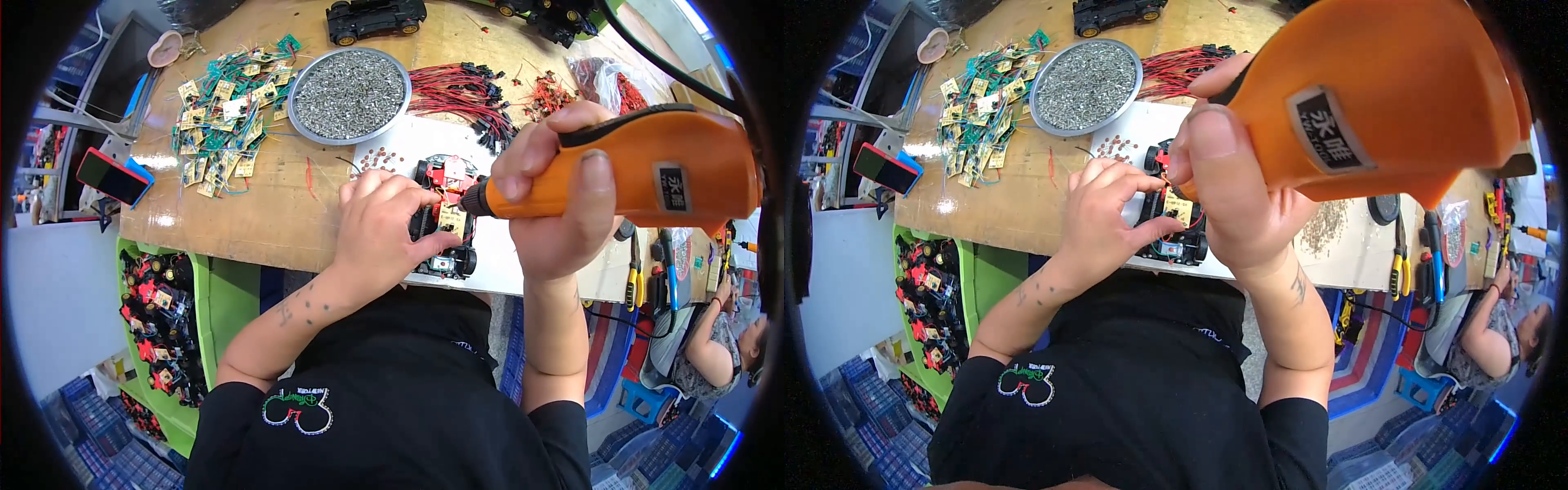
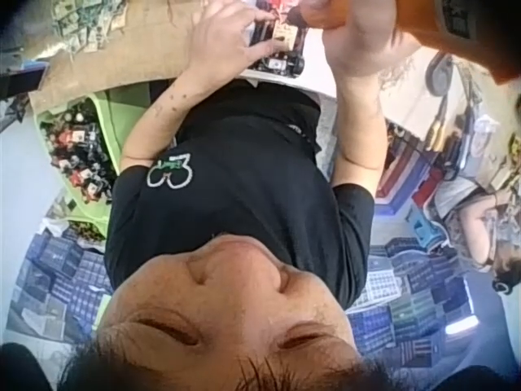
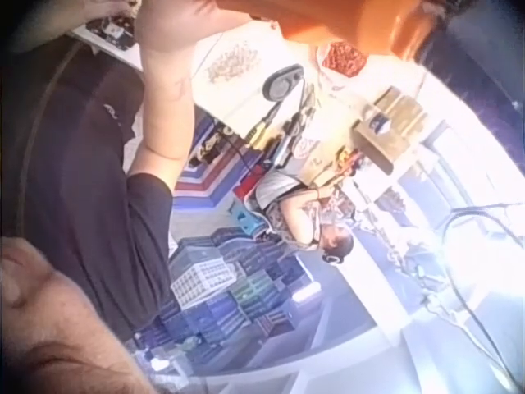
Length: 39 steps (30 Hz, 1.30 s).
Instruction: Soldering electronic components and using an electric screwdriver to assemble a toy car chassis.
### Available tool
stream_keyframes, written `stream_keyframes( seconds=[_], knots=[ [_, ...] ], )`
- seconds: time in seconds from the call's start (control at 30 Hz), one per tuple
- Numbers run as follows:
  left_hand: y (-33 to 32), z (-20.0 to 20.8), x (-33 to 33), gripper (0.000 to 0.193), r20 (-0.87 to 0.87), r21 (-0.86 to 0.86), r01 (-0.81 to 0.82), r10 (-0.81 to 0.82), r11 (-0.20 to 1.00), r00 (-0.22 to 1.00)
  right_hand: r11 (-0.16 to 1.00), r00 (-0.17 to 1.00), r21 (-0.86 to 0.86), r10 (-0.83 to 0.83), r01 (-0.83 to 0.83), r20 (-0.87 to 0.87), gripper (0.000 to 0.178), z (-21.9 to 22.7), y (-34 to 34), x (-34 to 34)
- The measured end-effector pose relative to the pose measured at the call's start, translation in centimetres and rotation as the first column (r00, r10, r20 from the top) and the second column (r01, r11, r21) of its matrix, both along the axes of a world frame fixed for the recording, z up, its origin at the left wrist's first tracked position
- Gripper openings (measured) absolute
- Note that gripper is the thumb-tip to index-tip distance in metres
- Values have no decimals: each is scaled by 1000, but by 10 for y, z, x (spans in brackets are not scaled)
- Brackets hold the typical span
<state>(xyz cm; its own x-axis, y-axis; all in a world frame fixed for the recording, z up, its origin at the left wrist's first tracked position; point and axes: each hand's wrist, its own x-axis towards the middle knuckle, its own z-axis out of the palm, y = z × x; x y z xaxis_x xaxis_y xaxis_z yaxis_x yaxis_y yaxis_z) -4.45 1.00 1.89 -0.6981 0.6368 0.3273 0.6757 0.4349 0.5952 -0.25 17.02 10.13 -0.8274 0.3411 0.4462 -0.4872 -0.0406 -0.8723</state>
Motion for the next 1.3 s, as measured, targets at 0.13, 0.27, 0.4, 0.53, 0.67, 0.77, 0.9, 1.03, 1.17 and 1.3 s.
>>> stream_keyframes(
  seconds=[0.13, 0.27, 0.4, 0.53, 0.67, 0.77, 0.9, 1.03, 1.17, 1.3],
  knots=[
    [2, 0, 2, 50, 2, -36, -12, 12, 999, 1000, 999, 1000, 24, -25, 25, 12, 37, 0, -1, -1],
    [5, -2, 0, 55, 25, -20, 7, -7, 1000, 1000, 974, 996, -212, -91, 86, -12, 15, -2, -6, -9],
    [8, -1, -3, 54, 15, -21, 23, -23, 1000, 1000, 999, 1000, 49, -19, 20, -21, 33, -6, -2, -13],
    [5, 1, -4, 48, 2, -29, 14, -14, 999, 1000, 1000, 1000, 16, -19, 19, -24, 31, -6, -10, -16],
    [-7, 9, 1, 47, -54, -95, -6, 1, 995, 999, 638, 951, -707, 234, -306, -201, 39, -16, 14, 2],
    [-37, 26, -1, 47, -150, 59, -91, 99, 994, 984, 898, 987, -417, 97, -141, -126, 46, 5, 59, 39],
    [-137, 48, -12, 48, -353, -13, -495, 459, 869, 815, 944, 957, -154, -287, 290, 47, 36, 6, 48, 36],
    [-266, 56, 1, 44, -543, -143, -883, 711, 446, 447, 919, 911, 1, -391, 394, 132, 30, -15, 69, 33],
    [-380, 53, 33, 40, -635, -91, -996, 769, 26, 78, 839, 820, 151, -543, 523, 181, 36, -14, 77, 35],
    [-473, 45, 62, 42, -311, -453, -857, 945, -244, -105, 810, 822, 258, -563, 527, 90, 42, -15, 82, 34]
  ],
)
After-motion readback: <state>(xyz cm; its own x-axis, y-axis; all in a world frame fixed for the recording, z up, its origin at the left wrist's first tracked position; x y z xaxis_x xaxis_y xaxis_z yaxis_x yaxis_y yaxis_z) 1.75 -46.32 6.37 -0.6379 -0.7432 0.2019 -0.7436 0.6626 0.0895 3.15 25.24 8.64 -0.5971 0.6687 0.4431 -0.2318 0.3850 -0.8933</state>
